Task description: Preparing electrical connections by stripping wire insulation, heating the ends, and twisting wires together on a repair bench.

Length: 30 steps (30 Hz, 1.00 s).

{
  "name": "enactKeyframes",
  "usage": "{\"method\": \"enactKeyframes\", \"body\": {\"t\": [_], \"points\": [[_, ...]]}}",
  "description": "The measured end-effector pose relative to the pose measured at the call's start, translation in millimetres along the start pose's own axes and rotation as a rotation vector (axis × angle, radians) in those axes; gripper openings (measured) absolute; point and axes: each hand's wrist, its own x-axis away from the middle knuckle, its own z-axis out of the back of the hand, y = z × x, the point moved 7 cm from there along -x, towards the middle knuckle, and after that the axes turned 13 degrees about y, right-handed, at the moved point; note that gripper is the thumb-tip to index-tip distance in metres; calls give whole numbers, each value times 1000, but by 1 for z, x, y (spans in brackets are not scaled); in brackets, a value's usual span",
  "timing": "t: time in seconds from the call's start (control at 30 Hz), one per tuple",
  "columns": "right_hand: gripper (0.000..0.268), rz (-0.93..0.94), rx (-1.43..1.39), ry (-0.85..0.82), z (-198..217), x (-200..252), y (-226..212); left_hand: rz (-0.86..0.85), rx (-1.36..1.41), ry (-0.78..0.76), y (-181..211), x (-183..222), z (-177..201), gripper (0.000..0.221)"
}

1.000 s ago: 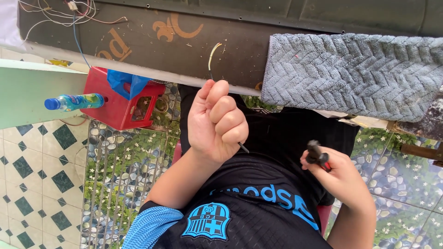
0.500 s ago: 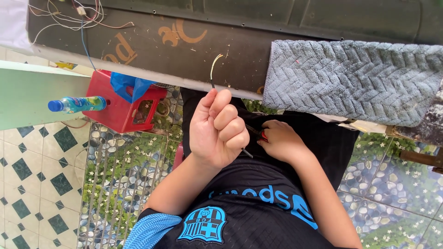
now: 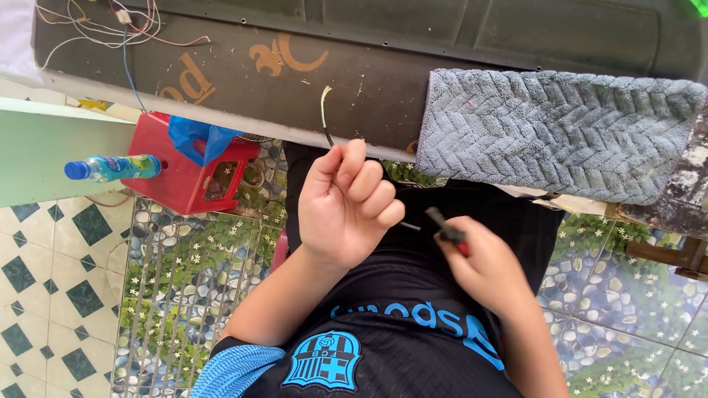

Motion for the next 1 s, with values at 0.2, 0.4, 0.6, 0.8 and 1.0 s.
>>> {"method": "enactKeyframes", "body": {"t": [0.2, 0.4, 0.6, 0.8, 1.0], "points": [[20, 386, 389, 555, 97, -37, -26, -168, -298, -7, -5, -1, -17, 24], [46, 595, 757, 540, 108, -86, -37, -229, -455, 102, -21, 0, 11, 20], [37, 532, 147, 488, 114, -52, -90, -148, -565, 62, -30, -1, 19, 33], [38, 76, -482, 155, 87, -57, -90, 439, -1009, 41, -69, 3, 6, 34], [28, 96, -899, 151, 80, -56, -64, 384, -1017, -51, -69, 9, 7, 42]]}}
